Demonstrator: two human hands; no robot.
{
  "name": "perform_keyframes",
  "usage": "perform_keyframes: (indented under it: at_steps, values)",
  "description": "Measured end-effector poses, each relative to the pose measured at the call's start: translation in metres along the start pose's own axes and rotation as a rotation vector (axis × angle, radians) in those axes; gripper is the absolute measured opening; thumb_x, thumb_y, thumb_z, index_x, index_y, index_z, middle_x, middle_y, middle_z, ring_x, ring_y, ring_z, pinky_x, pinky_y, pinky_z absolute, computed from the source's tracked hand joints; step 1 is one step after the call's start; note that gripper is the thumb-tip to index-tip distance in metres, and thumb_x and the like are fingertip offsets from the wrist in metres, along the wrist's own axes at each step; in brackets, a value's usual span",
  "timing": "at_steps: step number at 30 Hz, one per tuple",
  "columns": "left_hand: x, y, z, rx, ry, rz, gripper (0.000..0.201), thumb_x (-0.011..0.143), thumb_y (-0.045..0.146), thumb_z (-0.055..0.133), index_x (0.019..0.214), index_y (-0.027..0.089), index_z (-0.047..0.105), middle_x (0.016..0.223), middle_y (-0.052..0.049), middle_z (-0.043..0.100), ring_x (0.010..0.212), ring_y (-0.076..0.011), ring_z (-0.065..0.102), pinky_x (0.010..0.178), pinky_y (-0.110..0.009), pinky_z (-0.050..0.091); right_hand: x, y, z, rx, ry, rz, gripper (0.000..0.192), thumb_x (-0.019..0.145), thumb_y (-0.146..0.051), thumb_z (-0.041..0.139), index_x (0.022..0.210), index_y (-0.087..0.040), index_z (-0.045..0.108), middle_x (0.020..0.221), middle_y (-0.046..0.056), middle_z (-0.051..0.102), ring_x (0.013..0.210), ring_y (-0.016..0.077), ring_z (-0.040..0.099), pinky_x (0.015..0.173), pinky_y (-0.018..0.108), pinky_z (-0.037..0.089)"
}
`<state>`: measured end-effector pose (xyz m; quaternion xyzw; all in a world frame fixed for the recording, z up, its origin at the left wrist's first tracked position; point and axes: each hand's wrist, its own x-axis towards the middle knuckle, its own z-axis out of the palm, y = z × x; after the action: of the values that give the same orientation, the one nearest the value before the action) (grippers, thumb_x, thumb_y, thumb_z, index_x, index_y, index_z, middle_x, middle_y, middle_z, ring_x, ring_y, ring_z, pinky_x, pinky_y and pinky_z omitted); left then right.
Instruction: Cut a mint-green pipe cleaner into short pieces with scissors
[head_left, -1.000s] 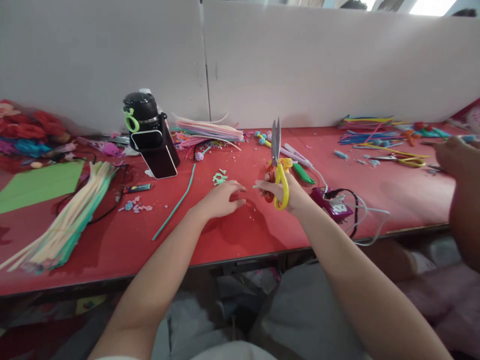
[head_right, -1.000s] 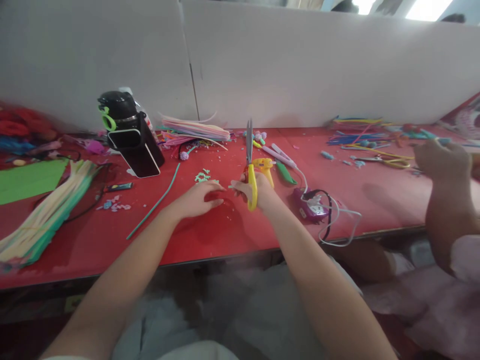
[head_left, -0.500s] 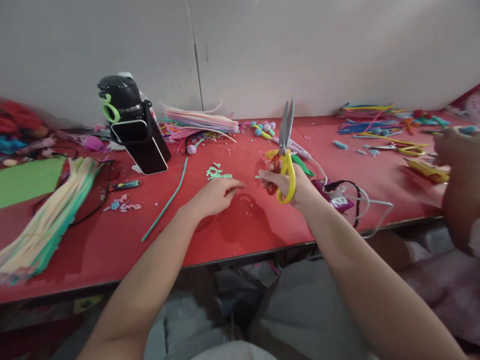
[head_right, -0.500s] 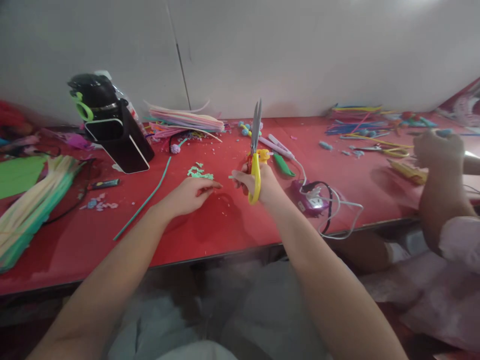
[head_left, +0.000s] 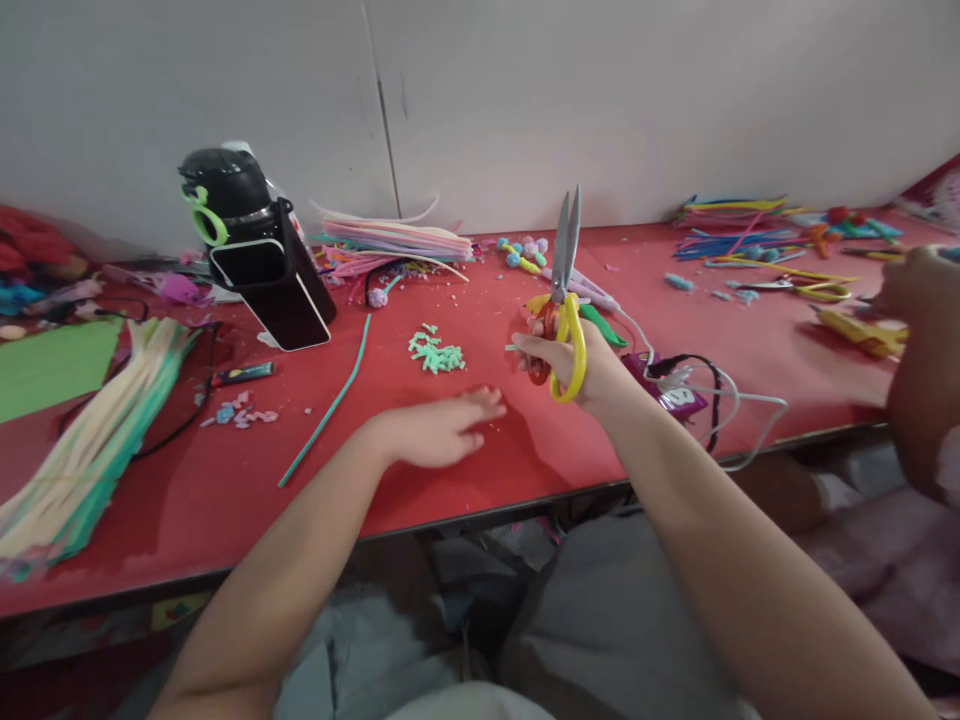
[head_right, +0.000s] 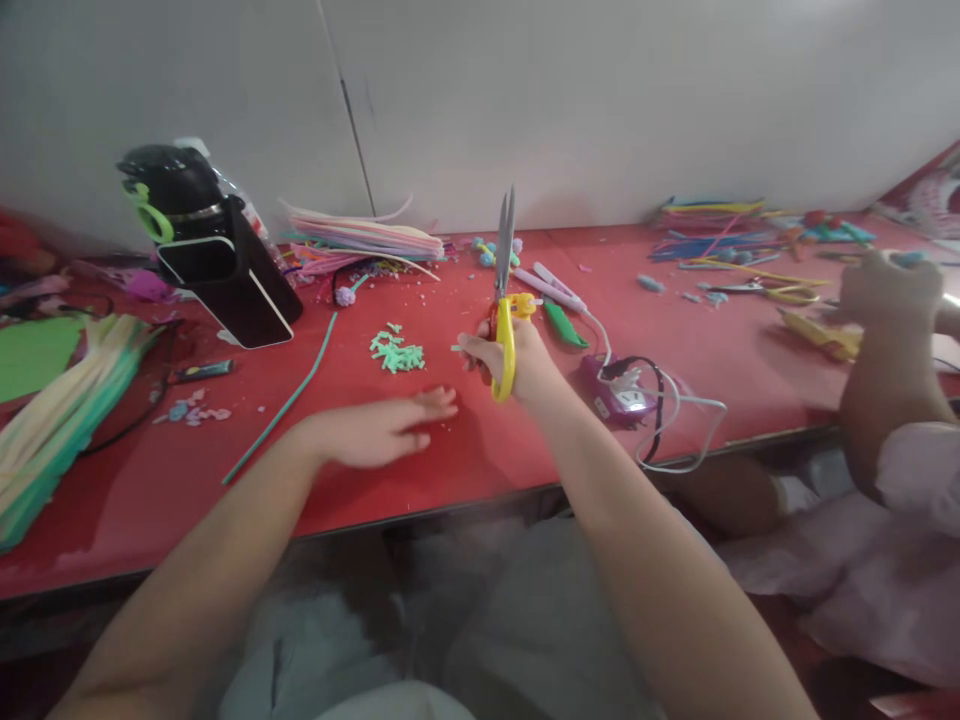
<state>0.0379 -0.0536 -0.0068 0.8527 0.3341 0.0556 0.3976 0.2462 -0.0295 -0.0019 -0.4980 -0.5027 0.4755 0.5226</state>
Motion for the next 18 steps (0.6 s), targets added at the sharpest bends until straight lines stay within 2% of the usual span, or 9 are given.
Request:
perform_keyframes:
  at_steps: [3, 4, 6, 8, 10, 12, 14, 16, 18]
  values:
    - [-0.023, 0.022, 0.011, -0.347, -0.492, 0.255, 0.041, 0.095, 0.021, 0.054, 0.133, 0.013, 0.065, 0.143, -0.013, 0.061, 0.135, -0.0218, 0.056, 0.115, -0.034, 0.043, 0.002, -0.001, -0.003, 0.004, 0.015, -0.013, 0.036, 0.066, -0.03, 0.08, 0.071, -0.023, 0.045, 0.056, -0.002, 0.058, 0.05, 0.0125, 0.056, 0.047, 0.027, 0.044]
    - [-0.027, 0.025, 0.015, -0.422, -0.467, 0.274, 0.037, 0.097, 0.023, 0.051, 0.127, 0.012, 0.069, 0.138, -0.013, 0.065, 0.133, -0.0215, 0.058, 0.113, -0.033, 0.045, 0.002, -0.001, -0.003, 0.003, 0.016, -0.014, 0.035, 0.066, -0.029, 0.079, 0.071, -0.023, 0.045, 0.057, -0.002, 0.058, 0.05, 0.0122, 0.056, 0.047, 0.027, 0.044]
    - [-0.03, 0.025, 0.023, -0.332, -0.067, 0.178, 0.038, 0.098, 0.029, 0.052, 0.131, 0.02, 0.067, 0.147, -0.009, 0.059, 0.139, -0.0215, 0.052, 0.118, -0.037, 0.04, 0.004, -0.001, -0.003, 0.0, 0.013, -0.011, 0.032, 0.067, -0.027, 0.077, 0.069, -0.023, 0.045, 0.056, -0.002, 0.058, 0.05, 0.0122, 0.056, 0.048, 0.026, 0.044]
    - [-0.028, 0.022, 0.033, -0.093, 0.237, 0.027, 0.053, 0.096, 0.03, 0.053, 0.148, 0.023, 0.05, 0.163, -0.01, 0.037, 0.153, -0.0235, 0.03, 0.125, -0.045, 0.026, 0.005, 0.0, -0.002, -0.006, 0.007, -0.002, 0.032, 0.067, -0.025, 0.076, 0.068, -0.023, 0.045, 0.056, -0.001, 0.059, 0.051, 0.0129, 0.057, 0.048, 0.026, 0.045]
    - [-0.026, 0.023, 0.04, 0.093, 0.166, 0.007, 0.069, 0.088, 0.027, 0.061, 0.154, 0.017, 0.041, 0.167, -0.014, 0.023, 0.156, -0.0303, 0.014, 0.127, -0.056, 0.014, 0.006, 0.0, 0.0, -0.008, 0.003, 0.008, 0.033, 0.067, -0.024, 0.077, 0.068, -0.023, 0.045, 0.057, 0.0, 0.06, 0.051, 0.0139, 0.058, 0.048, 0.027, 0.045]
    - [-0.027, 0.03, 0.045, 0.088, -0.053, 0.15, 0.067, 0.083, 0.021, 0.066, 0.148, 0.021, 0.051, 0.163, -0.013, 0.035, 0.154, -0.0331, 0.023, 0.126, -0.06, 0.012, 0.008, 0.0, 0.001, -0.005, -0.001, 0.013, 0.034, 0.066, -0.025, 0.078, 0.069, -0.023, 0.044, 0.056, 0.0, 0.06, 0.051, 0.0146, 0.059, 0.048, 0.028, 0.045]
    - [-0.029, 0.039, 0.047, -0.113, -0.279, 0.326, 0.043, 0.092, 0.025, 0.059, 0.135, 0.028, 0.064, 0.142, -0.007, 0.063, 0.139, -0.0251, 0.053, 0.124, -0.046, 0.029, 0.008, 0.001, 0.001, -0.002, -0.006, 0.015, 0.036, 0.066, -0.026, 0.079, 0.07, -0.023, 0.044, 0.056, -0.001, 0.059, 0.051, 0.015, 0.059, 0.048, 0.028, 0.046]
    - [-0.03, 0.046, 0.05, -0.227, -0.173, 0.309, 0.039, 0.096, 0.028, 0.053, 0.133, 0.026, 0.065, 0.14, -0.007, 0.066, 0.134, -0.0216, 0.058, 0.117, -0.036, 0.041, 0.008, 0.001, 0.0, 0.002, -0.006, 0.014, 0.037, 0.066, -0.027, 0.08, 0.071, -0.024, 0.044, 0.055, -0.001, 0.058, 0.052, 0.0154, 0.059, 0.048, 0.028, 0.046]
    - [-0.03, 0.049, 0.053, -0.049, 0.112, 0.156, 0.05, 0.093, 0.023, 0.054, 0.143, 0.023, 0.057, 0.157, -0.011, 0.047, 0.15, -0.0266, 0.037, 0.124, -0.046, 0.03, 0.007, 0.002, 0.0, 0.005, -0.004, 0.013, 0.037, 0.066, -0.029, 0.08, 0.072, -0.024, 0.044, 0.055, -0.001, 0.059, 0.053, 0.0154, 0.06, 0.048, 0.028, 0.046]
